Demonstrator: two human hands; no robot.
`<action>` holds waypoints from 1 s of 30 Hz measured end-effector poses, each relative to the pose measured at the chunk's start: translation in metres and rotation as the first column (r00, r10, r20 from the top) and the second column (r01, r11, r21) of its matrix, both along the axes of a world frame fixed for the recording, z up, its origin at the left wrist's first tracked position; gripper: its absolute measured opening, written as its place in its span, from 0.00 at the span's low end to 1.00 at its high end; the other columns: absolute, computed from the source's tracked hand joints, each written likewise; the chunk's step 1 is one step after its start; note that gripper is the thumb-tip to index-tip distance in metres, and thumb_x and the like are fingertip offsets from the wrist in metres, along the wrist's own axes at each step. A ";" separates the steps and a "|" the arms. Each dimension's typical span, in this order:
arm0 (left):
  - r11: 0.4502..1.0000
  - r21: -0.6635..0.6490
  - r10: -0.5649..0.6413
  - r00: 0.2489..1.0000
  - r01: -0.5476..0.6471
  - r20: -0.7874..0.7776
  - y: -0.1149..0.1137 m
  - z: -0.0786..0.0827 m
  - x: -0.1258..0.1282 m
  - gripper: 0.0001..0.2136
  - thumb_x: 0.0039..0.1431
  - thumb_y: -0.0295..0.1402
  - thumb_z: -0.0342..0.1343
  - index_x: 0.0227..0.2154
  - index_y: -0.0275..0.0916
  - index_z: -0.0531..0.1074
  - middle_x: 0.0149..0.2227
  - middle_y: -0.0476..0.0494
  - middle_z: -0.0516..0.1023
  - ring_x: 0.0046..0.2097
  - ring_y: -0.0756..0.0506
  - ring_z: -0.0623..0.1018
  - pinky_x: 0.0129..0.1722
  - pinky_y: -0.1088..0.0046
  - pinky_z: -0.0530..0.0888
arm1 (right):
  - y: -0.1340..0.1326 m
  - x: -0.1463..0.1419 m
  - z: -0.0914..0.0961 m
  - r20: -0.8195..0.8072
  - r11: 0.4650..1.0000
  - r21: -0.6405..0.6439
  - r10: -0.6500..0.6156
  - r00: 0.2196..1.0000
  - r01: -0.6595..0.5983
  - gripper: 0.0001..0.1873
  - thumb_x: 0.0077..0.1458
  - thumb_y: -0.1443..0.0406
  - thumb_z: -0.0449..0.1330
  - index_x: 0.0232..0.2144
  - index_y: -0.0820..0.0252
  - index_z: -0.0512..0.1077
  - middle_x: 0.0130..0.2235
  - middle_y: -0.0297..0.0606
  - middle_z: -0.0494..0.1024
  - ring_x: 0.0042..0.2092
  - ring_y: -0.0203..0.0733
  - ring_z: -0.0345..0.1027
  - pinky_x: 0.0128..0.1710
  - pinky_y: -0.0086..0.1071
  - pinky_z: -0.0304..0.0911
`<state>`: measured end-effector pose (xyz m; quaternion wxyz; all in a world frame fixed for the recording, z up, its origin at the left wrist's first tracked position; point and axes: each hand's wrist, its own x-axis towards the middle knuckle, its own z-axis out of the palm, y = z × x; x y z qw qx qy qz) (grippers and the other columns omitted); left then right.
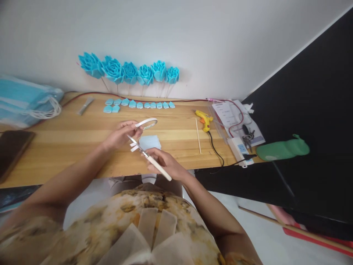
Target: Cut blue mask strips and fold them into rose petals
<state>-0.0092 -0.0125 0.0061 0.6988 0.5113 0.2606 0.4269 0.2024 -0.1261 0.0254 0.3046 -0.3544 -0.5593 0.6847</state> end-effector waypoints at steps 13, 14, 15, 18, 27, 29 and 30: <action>0.996 0.030 -0.087 0.996 0.086 0.012 0.003 -0.011 -0.001 0.18 0.57 0.47 0.62 0.33 0.34 0.80 0.24 0.45 0.74 0.29 0.48 0.73 0.34 0.71 0.67 | 0.007 0.018 -0.020 -0.178 0.993 -0.120 -0.007 0.984 -0.015 0.30 0.56 0.46 0.62 0.52 0.59 0.66 0.35 0.36 0.73 0.29 0.32 0.66 0.25 0.25 0.62; 0.996 0.033 -0.087 0.996 0.087 0.000 0.002 -0.010 -0.001 0.18 0.56 0.48 0.62 0.32 0.34 0.80 0.23 0.46 0.74 0.29 0.48 0.73 0.34 0.71 0.67 | 0.008 0.017 -0.021 -0.193 0.991 -0.130 -0.008 0.981 -0.017 0.30 0.56 0.46 0.62 0.52 0.60 0.66 0.35 0.36 0.73 0.28 0.32 0.66 0.25 0.25 0.62; 0.995 0.039 -0.087 0.996 0.088 -0.013 0.002 -0.009 -0.001 0.18 0.56 0.48 0.63 0.31 0.35 0.80 0.23 0.46 0.74 0.30 0.48 0.73 0.35 0.71 0.68 | 0.009 0.017 -0.022 -0.212 0.991 -0.136 -0.012 0.977 -0.018 0.30 0.56 0.46 0.62 0.52 0.60 0.66 0.34 0.36 0.73 0.28 0.32 0.66 0.25 0.25 0.61; 0.992 0.074 -0.100 0.993 0.104 -0.059 -0.001 -0.006 -0.001 0.19 0.56 0.49 0.63 0.27 0.35 0.79 0.25 0.46 0.75 0.33 0.47 0.74 0.37 0.71 0.68 | 0.012 0.015 -0.025 -0.276 0.991 -0.129 -0.014 0.961 -0.023 0.30 0.56 0.47 0.62 0.51 0.61 0.66 0.33 0.36 0.73 0.27 0.32 0.66 0.24 0.25 0.62; 0.977 0.125 -0.156 0.981 0.170 -0.114 -0.003 -0.009 -0.002 0.22 0.56 0.52 0.62 0.22 0.35 0.73 0.28 0.46 0.76 0.33 0.48 0.73 0.37 0.70 0.68 | 0.017 0.011 -0.025 -0.285 0.990 -0.127 0.019 0.958 -0.057 0.27 0.56 0.48 0.63 0.48 0.61 0.67 0.32 0.35 0.74 0.26 0.32 0.66 0.23 0.25 0.62; 0.978 0.119 -0.157 0.979 0.172 -0.131 -0.002 -0.009 -0.003 0.23 0.54 0.53 0.62 0.23 0.35 0.74 0.28 0.45 0.76 0.33 0.48 0.73 0.37 0.70 0.68 | 0.018 0.010 -0.024 -0.266 0.991 -0.130 0.009 0.964 -0.045 0.28 0.55 0.47 0.64 0.48 0.61 0.68 0.32 0.35 0.74 0.26 0.32 0.67 0.23 0.25 0.62; 0.978 0.118 -0.154 0.978 0.172 -0.143 -0.002 -0.008 -0.004 0.23 0.54 0.53 0.62 0.23 0.34 0.74 0.28 0.45 0.76 0.33 0.48 0.73 0.37 0.70 0.68 | 0.018 0.009 -0.023 -0.255 0.990 -0.134 0.004 0.967 -0.040 0.28 0.55 0.47 0.64 0.48 0.61 0.68 0.32 0.35 0.74 0.26 0.32 0.67 0.23 0.25 0.62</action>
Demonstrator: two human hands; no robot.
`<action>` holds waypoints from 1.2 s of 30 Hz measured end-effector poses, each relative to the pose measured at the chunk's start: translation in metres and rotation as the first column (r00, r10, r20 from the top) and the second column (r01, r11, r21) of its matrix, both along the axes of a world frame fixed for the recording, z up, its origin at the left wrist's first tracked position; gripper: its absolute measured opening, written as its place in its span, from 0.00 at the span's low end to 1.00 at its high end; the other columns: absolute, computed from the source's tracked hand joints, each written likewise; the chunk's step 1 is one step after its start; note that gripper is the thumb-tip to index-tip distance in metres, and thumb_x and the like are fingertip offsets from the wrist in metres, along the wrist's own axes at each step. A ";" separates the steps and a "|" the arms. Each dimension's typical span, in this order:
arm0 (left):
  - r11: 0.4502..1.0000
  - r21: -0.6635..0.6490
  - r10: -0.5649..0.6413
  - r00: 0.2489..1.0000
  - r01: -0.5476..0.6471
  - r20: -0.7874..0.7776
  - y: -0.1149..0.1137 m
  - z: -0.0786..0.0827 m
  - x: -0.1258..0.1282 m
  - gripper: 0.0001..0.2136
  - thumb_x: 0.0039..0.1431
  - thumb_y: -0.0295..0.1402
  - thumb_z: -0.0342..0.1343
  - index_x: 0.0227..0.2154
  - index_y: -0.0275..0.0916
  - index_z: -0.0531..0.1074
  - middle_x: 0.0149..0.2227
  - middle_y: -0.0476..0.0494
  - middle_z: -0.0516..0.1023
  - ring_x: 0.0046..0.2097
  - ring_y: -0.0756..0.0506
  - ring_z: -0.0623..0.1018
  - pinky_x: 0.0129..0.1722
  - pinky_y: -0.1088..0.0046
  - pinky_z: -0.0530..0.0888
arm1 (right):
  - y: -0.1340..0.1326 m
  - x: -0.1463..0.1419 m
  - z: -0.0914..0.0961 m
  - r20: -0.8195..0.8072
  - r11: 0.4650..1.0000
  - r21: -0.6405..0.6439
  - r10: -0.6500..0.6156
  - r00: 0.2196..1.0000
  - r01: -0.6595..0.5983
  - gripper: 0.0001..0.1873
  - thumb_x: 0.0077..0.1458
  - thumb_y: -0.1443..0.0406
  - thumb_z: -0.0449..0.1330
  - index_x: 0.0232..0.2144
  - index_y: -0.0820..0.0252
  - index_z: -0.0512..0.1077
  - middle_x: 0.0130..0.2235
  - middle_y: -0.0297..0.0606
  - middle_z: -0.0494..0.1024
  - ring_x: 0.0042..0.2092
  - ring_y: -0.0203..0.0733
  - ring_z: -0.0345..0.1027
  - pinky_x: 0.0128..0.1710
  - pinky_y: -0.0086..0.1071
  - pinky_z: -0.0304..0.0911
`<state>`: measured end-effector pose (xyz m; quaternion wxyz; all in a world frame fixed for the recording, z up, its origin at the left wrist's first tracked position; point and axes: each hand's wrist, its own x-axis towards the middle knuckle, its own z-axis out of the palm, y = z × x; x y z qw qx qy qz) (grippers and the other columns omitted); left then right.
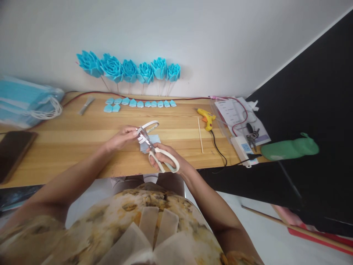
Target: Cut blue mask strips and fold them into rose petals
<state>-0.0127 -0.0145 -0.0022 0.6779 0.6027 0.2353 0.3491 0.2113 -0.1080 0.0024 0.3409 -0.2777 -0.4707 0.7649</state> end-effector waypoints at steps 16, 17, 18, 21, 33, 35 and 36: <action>0.998 0.017 -0.060 0.998 0.061 -0.037 -0.002 0.007 -0.001 0.23 0.57 0.53 0.58 0.24 0.34 0.76 0.30 0.40 0.77 0.36 0.43 0.75 0.40 0.67 0.69 | -0.004 -0.013 0.009 -0.048 0.986 -0.118 -0.124 0.991 0.118 0.24 0.56 0.49 0.63 0.44 0.62 0.71 0.21 0.25 0.65 0.16 0.26 0.50 0.14 0.22 0.49; 0.998 -0.007 -0.070 0.997 0.070 -0.026 -0.002 0.007 -0.001 0.23 0.58 0.52 0.58 0.25 0.34 0.76 0.31 0.40 0.77 0.36 0.43 0.75 0.40 0.67 0.69 | -0.004 -0.013 0.010 -0.042 0.982 -0.132 -0.141 0.989 0.134 0.24 0.55 0.48 0.63 0.43 0.62 0.71 0.21 0.25 0.65 0.16 0.26 0.49 0.13 0.22 0.48; 0.997 -0.028 -0.077 0.997 0.076 -0.009 -0.003 0.008 -0.001 0.22 0.58 0.51 0.58 0.25 0.34 0.76 0.31 0.40 0.77 0.37 0.43 0.75 0.40 0.67 0.69 | -0.004 -0.012 0.011 -0.035 0.979 -0.144 -0.152 0.988 0.145 0.25 0.54 0.48 0.63 0.43 0.62 0.71 0.21 0.25 0.65 0.16 0.26 0.48 0.13 0.22 0.47; 0.995 -0.071 -0.066 0.995 0.071 0.075 -0.002 0.007 0.000 0.20 0.57 0.49 0.59 0.27 0.34 0.77 0.29 0.40 0.76 0.35 0.43 0.74 0.40 0.67 0.69 | -0.004 -0.011 0.012 -0.029 0.971 -0.178 -0.166 0.986 0.158 0.27 0.52 0.47 0.65 0.43 0.62 0.71 0.21 0.24 0.65 0.16 0.25 0.47 0.12 0.22 0.45; 0.993 0.047 0.112 0.993 -0.110 -0.028 0.001 0.000 0.002 0.17 0.56 0.47 0.63 0.25 0.35 0.78 0.27 0.44 0.77 0.30 0.48 0.73 0.34 0.72 0.69 | -0.009 -0.014 0.015 -0.001 0.969 -0.177 -0.176 0.984 0.173 0.25 0.52 0.49 0.66 0.43 0.62 0.72 0.22 0.25 0.64 0.16 0.23 0.46 0.13 0.22 0.43; 0.991 0.062 0.119 0.992 -0.115 -0.053 0.000 0.002 0.002 0.17 0.57 0.46 0.62 0.25 0.35 0.78 0.24 0.46 0.74 0.26 0.51 0.69 0.30 0.73 0.66 | -0.008 -0.015 0.015 0.033 0.969 -0.163 -0.182 0.983 0.185 0.26 0.51 0.48 0.66 0.43 0.63 0.72 0.20 0.24 0.63 0.16 0.23 0.45 0.13 0.22 0.43; 0.989 0.074 0.132 0.989 -0.127 -0.064 0.000 0.003 0.002 0.17 0.58 0.45 0.62 0.25 0.35 0.78 0.24 0.47 0.73 0.26 0.51 0.68 0.29 0.74 0.66 | -0.008 -0.015 0.015 0.052 0.970 -0.153 -0.184 0.982 0.190 0.27 0.50 0.48 0.66 0.43 0.63 0.72 0.20 0.24 0.63 0.16 0.24 0.45 0.13 0.22 0.43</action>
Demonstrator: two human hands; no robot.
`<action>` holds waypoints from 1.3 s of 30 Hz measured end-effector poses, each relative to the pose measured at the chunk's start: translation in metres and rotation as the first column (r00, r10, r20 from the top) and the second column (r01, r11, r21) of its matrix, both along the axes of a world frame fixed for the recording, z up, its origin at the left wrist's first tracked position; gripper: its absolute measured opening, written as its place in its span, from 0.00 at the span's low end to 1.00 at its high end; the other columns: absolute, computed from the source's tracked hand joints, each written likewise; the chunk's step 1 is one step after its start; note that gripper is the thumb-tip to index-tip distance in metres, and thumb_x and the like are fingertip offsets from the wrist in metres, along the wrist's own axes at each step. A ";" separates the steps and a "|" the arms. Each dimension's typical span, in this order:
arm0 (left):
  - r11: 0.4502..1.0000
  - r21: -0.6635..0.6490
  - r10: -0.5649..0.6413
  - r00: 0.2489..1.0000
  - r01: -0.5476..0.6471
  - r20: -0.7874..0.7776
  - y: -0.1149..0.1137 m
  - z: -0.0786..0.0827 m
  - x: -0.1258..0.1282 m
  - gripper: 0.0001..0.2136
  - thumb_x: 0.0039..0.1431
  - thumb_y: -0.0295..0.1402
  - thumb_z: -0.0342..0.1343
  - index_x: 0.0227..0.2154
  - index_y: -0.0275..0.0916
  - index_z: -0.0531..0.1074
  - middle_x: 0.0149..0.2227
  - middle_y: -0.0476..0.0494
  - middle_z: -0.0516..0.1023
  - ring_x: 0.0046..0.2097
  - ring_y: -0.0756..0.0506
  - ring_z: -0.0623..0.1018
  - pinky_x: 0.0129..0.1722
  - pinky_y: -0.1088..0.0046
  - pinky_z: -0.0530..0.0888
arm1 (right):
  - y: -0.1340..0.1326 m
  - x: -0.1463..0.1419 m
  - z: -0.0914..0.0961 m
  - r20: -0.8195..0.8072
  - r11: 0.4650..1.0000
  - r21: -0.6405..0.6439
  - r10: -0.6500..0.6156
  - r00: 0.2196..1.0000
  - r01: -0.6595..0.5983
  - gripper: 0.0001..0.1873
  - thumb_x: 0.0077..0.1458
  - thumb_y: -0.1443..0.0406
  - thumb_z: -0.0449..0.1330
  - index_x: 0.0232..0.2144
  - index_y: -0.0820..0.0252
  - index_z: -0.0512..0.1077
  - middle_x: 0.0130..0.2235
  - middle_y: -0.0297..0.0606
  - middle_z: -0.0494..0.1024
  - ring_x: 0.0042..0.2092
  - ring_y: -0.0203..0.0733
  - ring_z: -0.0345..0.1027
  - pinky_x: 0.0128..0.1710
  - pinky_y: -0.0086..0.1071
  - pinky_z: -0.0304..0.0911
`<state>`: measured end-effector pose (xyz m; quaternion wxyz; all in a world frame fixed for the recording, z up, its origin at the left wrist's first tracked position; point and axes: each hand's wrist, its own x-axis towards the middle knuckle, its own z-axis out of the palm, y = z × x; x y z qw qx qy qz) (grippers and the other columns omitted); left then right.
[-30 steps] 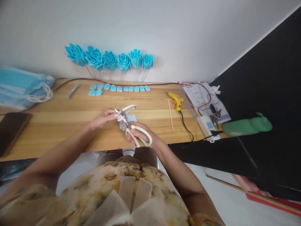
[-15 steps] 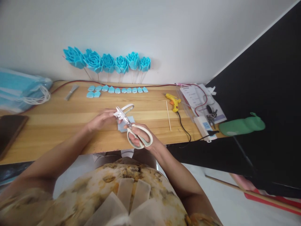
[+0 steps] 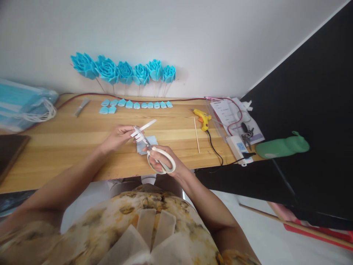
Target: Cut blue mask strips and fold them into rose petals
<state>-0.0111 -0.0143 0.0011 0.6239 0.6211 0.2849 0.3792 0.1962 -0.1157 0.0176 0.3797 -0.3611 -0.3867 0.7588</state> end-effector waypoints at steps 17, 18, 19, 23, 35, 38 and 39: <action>0.986 -0.124 0.123 0.987 -0.110 0.104 0.003 0.000 0.001 0.15 0.56 0.45 0.63 0.29 0.35 0.79 0.21 0.49 0.72 0.26 0.51 0.69 0.30 0.73 0.66 | -0.006 -0.001 -0.002 0.239 0.965 0.168 0.159 0.958 -0.202 0.27 0.47 0.53 0.70 0.46 0.59 0.72 0.27 0.28 0.68 0.25 0.28 0.55 0.24 0.23 0.52; 0.984 -0.138 0.130 0.984 -0.113 0.121 0.003 0.000 0.001 0.15 0.56 0.45 0.63 0.28 0.35 0.78 0.21 0.49 0.72 0.25 0.51 0.69 0.30 0.74 0.66 | -0.006 0.004 -0.004 0.195 0.973 0.137 0.157 0.968 -0.185 0.28 0.47 0.51 0.70 0.46 0.59 0.71 0.27 0.28 0.69 0.24 0.28 0.55 0.23 0.23 0.52; 0.982 -0.148 0.132 0.983 -0.113 0.131 0.003 0.000 0.001 0.15 0.56 0.45 0.63 0.28 0.35 0.78 0.20 0.49 0.71 0.25 0.51 0.69 0.30 0.74 0.66 | -0.007 0.008 -0.006 0.159 0.979 0.114 0.152 0.975 -0.171 0.30 0.46 0.49 0.70 0.46 0.59 0.70 0.27 0.28 0.70 0.23 0.28 0.56 0.22 0.23 0.52; 0.981 -0.165 0.122 0.982 -0.098 0.145 0.002 0.000 0.003 0.17 0.54 0.48 0.64 0.26 0.35 0.77 0.19 0.49 0.70 0.25 0.50 0.69 0.29 0.73 0.66 | -0.013 0.019 -0.016 0.090 0.984 0.134 0.105 0.990 -0.116 0.36 0.47 0.41 0.66 0.48 0.58 0.66 0.30 0.31 0.71 0.22 0.28 0.58 0.20 0.23 0.53; 0.983 -0.184 0.031 0.987 -0.002 0.155 0.001 0.002 0.004 0.21 0.52 0.52 0.64 0.27 0.35 0.79 0.19 0.48 0.70 0.25 0.49 0.70 0.29 0.72 0.66 | -0.008 0.019 -0.028 -0.018 0.964 0.176 0.206 0.978 -0.199 0.32 0.56 0.41 0.57 0.49 0.60 0.66 0.34 0.36 0.71 0.27 0.32 0.62 0.26 0.27 0.58; 0.985 -0.173 0.010 0.991 0.013 0.130 0.000 0.002 0.003 0.22 0.51 0.53 0.64 0.24 0.35 0.78 0.20 0.48 0.71 0.27 0.49 0.71 0.31 0.72 0.67 | -0.006 0.018 -0.023 -0.018 0.965 0.179 0.199 0.980 -0.193 0.31 0.58 0.41 0.56 0.48 0.61 0.67 0.32 0.36 0.70 0.27 0.33 0.62 0.25 0.27 0.57; 0.986 -0.166 0.006 0.993 0.014 0.120 0.000 0.001 0.003 0.22 0.51 0.54 0.64 0.24 0.35 0.78 0.21 0.48 0.71 0.27 0.49 0.71 0.31 0.72 0.66 | -0.005 0.017 -0.021 -0.014 0.966 0.175 0.198 0.980 -0.192 0.30 0.58 0.42 0.57 0.47 0.61 0.67 0.32 0.35 0.70 0.27 0.33 0.62 0.24 0.27 0.57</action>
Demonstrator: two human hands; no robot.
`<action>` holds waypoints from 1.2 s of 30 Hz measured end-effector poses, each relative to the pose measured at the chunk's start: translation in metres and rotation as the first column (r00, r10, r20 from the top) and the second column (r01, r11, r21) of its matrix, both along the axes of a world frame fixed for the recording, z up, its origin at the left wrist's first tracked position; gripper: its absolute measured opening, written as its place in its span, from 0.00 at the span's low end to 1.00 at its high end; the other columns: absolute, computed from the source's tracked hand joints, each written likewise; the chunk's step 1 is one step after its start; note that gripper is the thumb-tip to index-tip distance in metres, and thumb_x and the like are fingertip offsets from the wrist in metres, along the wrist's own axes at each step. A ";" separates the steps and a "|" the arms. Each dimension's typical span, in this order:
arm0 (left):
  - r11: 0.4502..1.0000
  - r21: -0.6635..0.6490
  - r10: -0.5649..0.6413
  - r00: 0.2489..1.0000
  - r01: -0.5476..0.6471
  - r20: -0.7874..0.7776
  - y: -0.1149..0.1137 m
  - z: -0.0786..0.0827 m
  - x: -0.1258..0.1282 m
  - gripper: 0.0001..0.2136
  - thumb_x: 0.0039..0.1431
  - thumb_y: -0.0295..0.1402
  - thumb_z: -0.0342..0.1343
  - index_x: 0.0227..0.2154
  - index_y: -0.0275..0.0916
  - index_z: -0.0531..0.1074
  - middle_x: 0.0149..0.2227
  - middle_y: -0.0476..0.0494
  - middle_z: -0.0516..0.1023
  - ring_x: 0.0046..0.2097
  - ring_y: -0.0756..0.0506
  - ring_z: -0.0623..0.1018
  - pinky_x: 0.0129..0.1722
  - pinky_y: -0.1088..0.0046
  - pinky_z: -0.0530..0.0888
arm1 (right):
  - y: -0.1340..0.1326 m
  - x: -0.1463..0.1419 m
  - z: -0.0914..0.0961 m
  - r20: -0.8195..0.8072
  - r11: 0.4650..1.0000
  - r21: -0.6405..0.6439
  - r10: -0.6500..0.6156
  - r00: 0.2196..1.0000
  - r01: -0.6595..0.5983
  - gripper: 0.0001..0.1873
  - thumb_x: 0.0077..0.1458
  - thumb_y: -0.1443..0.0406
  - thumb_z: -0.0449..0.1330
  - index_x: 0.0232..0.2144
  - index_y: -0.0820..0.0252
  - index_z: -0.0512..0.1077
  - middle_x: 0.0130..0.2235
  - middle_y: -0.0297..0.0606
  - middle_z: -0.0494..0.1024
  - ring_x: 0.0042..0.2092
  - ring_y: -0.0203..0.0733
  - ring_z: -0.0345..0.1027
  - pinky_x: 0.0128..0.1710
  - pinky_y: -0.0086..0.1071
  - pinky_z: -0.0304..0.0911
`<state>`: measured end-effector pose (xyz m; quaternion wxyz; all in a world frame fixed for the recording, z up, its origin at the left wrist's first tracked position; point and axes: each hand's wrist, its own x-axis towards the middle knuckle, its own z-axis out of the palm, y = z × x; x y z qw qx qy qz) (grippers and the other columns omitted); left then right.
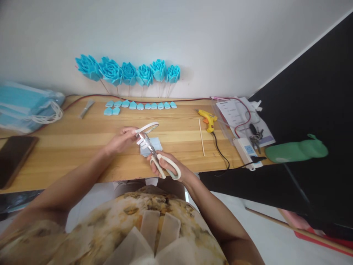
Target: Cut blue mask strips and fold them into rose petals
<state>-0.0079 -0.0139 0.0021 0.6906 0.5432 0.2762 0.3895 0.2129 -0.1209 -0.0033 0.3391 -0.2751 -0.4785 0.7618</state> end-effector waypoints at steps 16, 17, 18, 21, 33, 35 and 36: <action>0.997 0.036 -0.073 0.996 0.071 0.051 0.000 -0.006 0.000 0.22 0.55 0.50 0.63 0.18 0.35 0.73 0.24 0.46 0.73 0.30 0.49 0.72 0.34 0.73 0.68 | 0.007 -0.014 0.002 -0.084 0.997 -0.032 -0.078 0.993 0.075 0.29 0.59 0.42 0.55 0.43 0.62 0.70 0.23 0.27 0.64 0.20 0.30 0.51 0.20 0.27 0.49; 0.996 0.038 -0.077 0.995 0.075 0.066 0.000 -0.006 0.000 0.21 0.55 0.49 0.63 0.19 0.35 0.73 0.25 0.46 0.73 0.30 0.49 0.72 0.34 0.73 0.68 | 0.007 -0.015 0.002 -0.081 0.996 -0.039 -0.082 0.993 0.079 0.29 0.59 0.42 0.55 0.44 0.62 0.70 0.23 0.28 0.64 0.20 0.30 0.51 0.19 0.27 0.49; 0.996 0.041 -0.080 0.994 0.077 0.078 0.000 -0.006 0.000 0.21 0.56 0.48 0.63 0.19 0.35 0.74 0.25 0.46 0.74 0.30 0.49 0.72 0.34 0.73 0.68 | 0.006 -0.015 0.002 -0.075 0.996 -0.038 -0.084 0.994 0.081 0.29 0.58 0.42 0.55 0.44 0.62 0.70 0.23 0.28 0.64 0.20 0.30 0.51 0.19 0.27 0.48; 0.997 0.036 -0.072 0.993 0.069 0.091 0.000 -0.006 0.001 0.21 0.54 0.49 0.64 0.19 0.35 0.75 0.24 0.46 0.74 0.29 0.49 0.72 0.34 0.73 0.68 | 0.007 -0.016 0.003 -0.060 0.997 -0.020 -0.069 0.996 0.068 0.31 0.58 0.41 0.56 0.46 0.62 0.69 0.24 0.29 0.64 0.22 0.30 0.52 0.21 0.27 0.49; 0.990 -0.049 -0.134 0.990 0.132 -0.049 -0.002 -0.004 -0.003 0.23 0.50 0.54 0.64 0.31 0.34 0.80 0.32 0.42 0.79 0.36 0.44 0.76 0.40 0.68 0.70 | 0.015 -0.017 -0.001 -0.063 0.998 -0.060 0.015 0.998 -0.019 0.32 0.57 0.41 0.57 0.49 0.59 0.69 0.41 0.38 0.70 0.38 0.37 0.67 0.43 0.35 0.66; 0.986 -0.032 -0.166 0.984 0.165 -0.064 -0.001 -0.004 -0.004 0.23 0.52 0.54 0.63 0.31 0.34 0.79 0.31 0.42 0.78 0.37 0.43 0.76 0.41 0.67 0.71 | 0.018 -0.018 -0.003 -0.054 0.997 -0.069 0.019 0.998 -0.022 0.32 0.56 0.41 0.58 0.50 0.59 0.70 0.41 0.38 0.70 0.40 0.37 0.69 0.45 0.36 0.66; 0.985 -0.017 -0.172 0.983 0.171 -0.071 -0.001 -0.004 -0.004 0.23 0.53 0.54 0.62 0.31 0.34 0.79 0.31 0.42 0.78 0.37 0.43 0.77 0.42 0.67 0.71 | 0.021 -0.018 -0.004 -0.058 0.997 -0.069 0.020 0.998 -0.024 0.33 0.55 0.40 0.59 0.50 0.59 0.70 0.41 0.38 0.70 0.40 0.37 0.69 0.46 0.36 0.67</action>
